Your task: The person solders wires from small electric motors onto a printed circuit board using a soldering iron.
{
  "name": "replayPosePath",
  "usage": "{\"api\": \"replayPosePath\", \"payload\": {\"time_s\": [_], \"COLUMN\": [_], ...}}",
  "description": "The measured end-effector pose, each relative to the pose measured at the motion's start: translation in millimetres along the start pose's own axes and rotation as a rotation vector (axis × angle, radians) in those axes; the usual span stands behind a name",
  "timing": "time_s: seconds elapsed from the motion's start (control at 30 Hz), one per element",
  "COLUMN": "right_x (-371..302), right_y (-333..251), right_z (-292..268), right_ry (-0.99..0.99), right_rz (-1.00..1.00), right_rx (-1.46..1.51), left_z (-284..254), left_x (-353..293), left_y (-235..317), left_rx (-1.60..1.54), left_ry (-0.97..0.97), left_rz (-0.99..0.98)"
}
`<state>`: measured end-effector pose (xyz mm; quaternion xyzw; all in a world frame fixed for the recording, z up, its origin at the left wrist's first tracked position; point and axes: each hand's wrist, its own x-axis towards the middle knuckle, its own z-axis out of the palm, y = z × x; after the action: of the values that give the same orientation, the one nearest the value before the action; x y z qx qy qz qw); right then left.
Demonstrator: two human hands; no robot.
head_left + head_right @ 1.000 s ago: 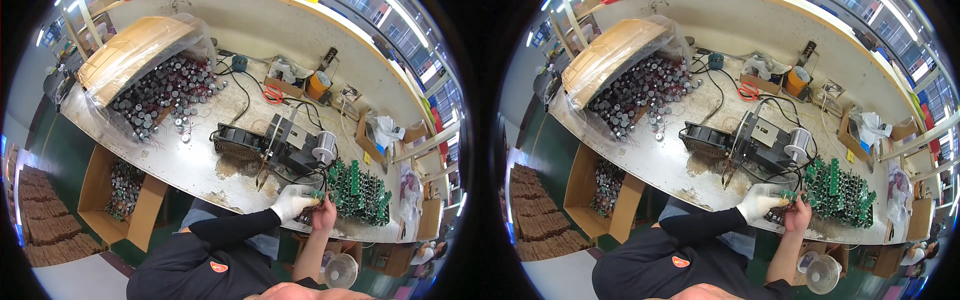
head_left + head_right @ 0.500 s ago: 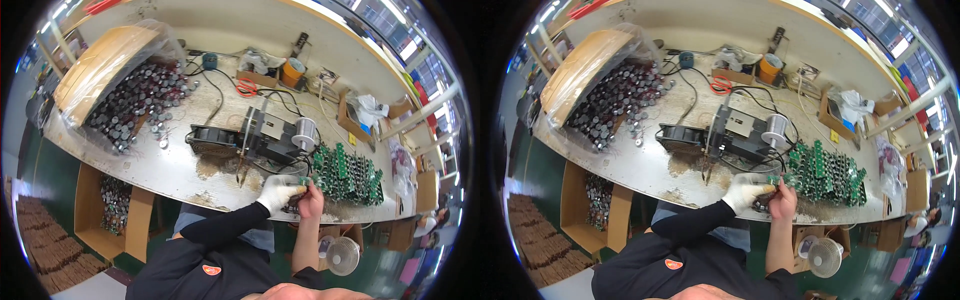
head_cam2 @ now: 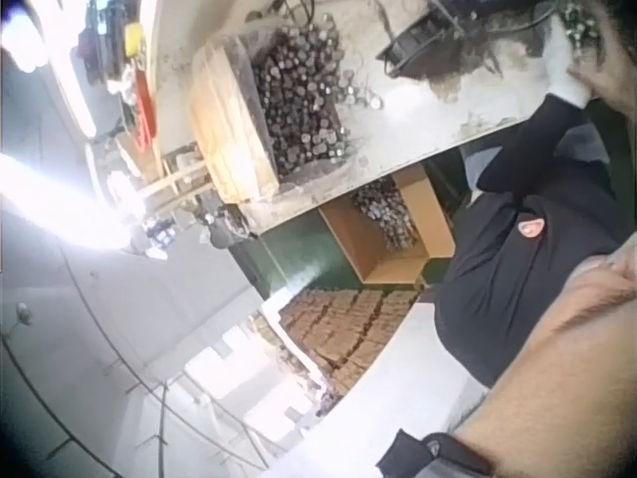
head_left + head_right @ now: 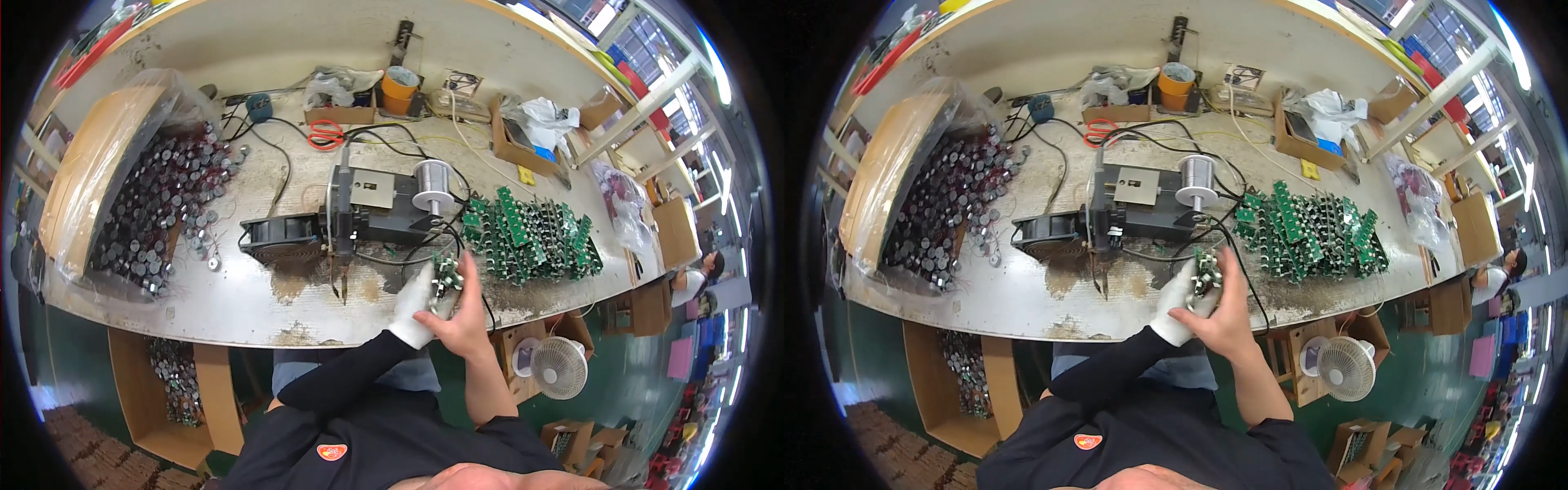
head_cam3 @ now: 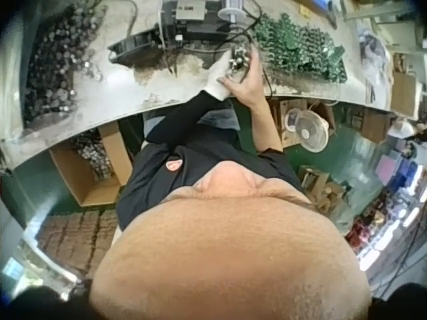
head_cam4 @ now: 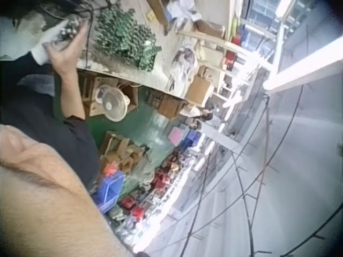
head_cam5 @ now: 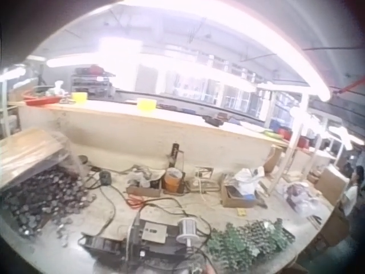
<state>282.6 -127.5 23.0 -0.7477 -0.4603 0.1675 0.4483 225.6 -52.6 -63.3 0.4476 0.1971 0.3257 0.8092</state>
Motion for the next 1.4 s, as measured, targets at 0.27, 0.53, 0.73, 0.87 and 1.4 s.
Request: {"api": "replayPosePath", "payload": {"time_s": [0.27,0.53,0.73,0.87,1.4], "right_x": [-25.4,-11.4,-8.8,-10.2,-24.9], "right_y": [46.4,53.2,38.9,23.8,31.3], "right_z": [-0.9,38.9,61.0,75.2,89.8], "right_ry": [0.252,0.178,0.166,0.124,0.333], "right_rz": [-0.142,0.006,-0.031,-0.023,-0.236], "right_rx": [0.514,0.524,0.444,0.452,-0.301], "left_z": [-14.7,-149.2,-279.5,-418.8,-270.9], "left_x": [-73.1,-221.1,-317.0,-417.9,-215.9], "left_y": [86.1,170.7,195.3,155.9,208.8], "left_rx": [-0.035,0.177,-0.251,-0.434,0.95], "left_ry": [-0.04,0.75,1.383,1.687,0.816], "left_rz": [0.093,-0.085,0.591,0.405,0.348]}}
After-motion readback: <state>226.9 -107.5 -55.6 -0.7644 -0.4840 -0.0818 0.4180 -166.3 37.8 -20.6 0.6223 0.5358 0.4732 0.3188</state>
